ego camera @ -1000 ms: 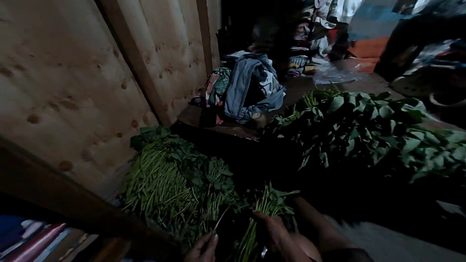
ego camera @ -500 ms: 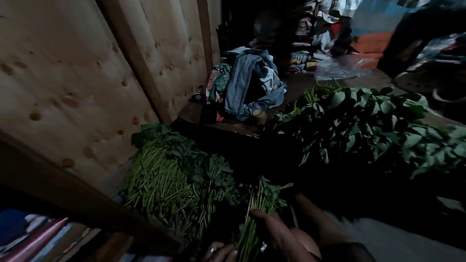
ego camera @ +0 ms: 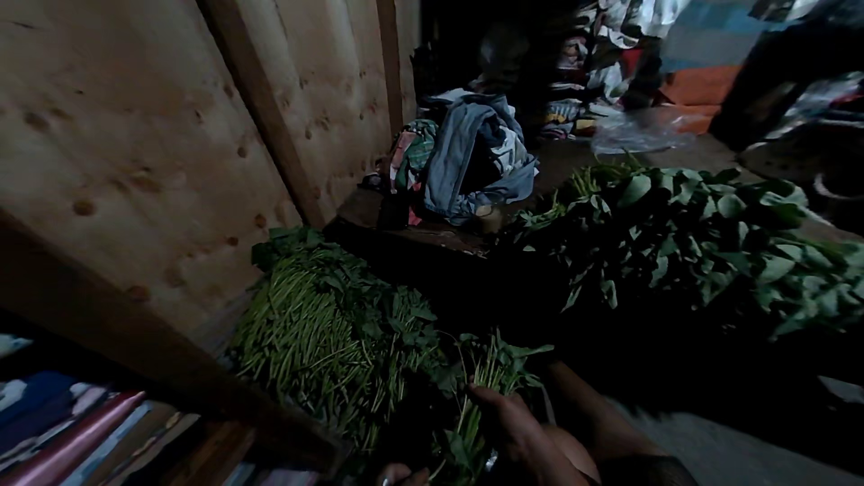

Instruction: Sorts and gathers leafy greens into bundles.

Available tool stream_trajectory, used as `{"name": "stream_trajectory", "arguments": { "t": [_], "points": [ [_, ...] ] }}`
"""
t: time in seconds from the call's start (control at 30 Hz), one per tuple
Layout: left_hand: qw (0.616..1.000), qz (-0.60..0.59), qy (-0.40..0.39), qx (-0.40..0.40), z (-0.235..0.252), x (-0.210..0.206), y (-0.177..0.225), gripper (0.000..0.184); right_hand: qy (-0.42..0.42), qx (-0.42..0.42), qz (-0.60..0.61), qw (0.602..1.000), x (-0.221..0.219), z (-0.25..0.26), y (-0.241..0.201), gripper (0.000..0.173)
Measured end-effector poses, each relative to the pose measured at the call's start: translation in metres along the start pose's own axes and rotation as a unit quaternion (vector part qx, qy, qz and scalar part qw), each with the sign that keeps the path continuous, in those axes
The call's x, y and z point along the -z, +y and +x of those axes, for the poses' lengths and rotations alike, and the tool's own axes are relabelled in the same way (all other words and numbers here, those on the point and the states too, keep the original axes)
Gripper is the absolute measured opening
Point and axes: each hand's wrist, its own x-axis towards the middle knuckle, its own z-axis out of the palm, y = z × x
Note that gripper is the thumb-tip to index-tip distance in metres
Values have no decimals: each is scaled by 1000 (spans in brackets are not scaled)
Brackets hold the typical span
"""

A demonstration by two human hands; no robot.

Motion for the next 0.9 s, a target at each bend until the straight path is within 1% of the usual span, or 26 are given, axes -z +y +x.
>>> {"name": "stream_trajectory", "arguments": {
  "t": [0.07,0.13,0.17,0.27,0.37,0.47,0.5,0.57,0.63,0.67,0.7,0.77,0.83,0.9],
  "points": [
    [1000,6,13,-14,0,2,-2,11,-13,-4,-6,1000,2,2,1,30],
    [1000,14,7,-7,2,4,-2,12,-18,6,-2,1000,2,2,2,27],
    [1000,12,-3,8,3,5,-1,13,-16,9,-5,1000,2,2,2,28],
    [995,-23,-50,80,6,8,2,18,6,14,-22,1000,3,1,0,40],
    [988,-46,-81,119,5,6,4,20,21,19,-30,999,3,1,-1,44],
    [985,-45,-85,140,4,2,7,22,32,14,-20,999,4,6,0,41],
    [982,-45,-88,158,4,1,9,25,29,16,-10,999,4,7,1,38],
    [975,-42,-104,194,6,0,10,38,22,22,4,1000,4,8,1,34],
    [975,-41,-122,183,6,-2,7,47,10,28,1,1000,5,7,0,40],
    [974,-47,-140,170,7,-2,6,46,2,31,-1,1000,6,6,-1,43],
    [971,-58,-168,159,8,-2,7,43,-8,36,1,999,6,5,-2,42],
    [958,-73,-230,155,13,0,12,38,-34,46,5,998,6,4,-3,35],
    [952,-76,-254,157,15,-2,12,34,-51,51,-1,997,8,5,-2,33],
    [953,-67,-250,159,15,-5,9,33,-22,54,-15,998,8,6,-2,35]
  ]
}}
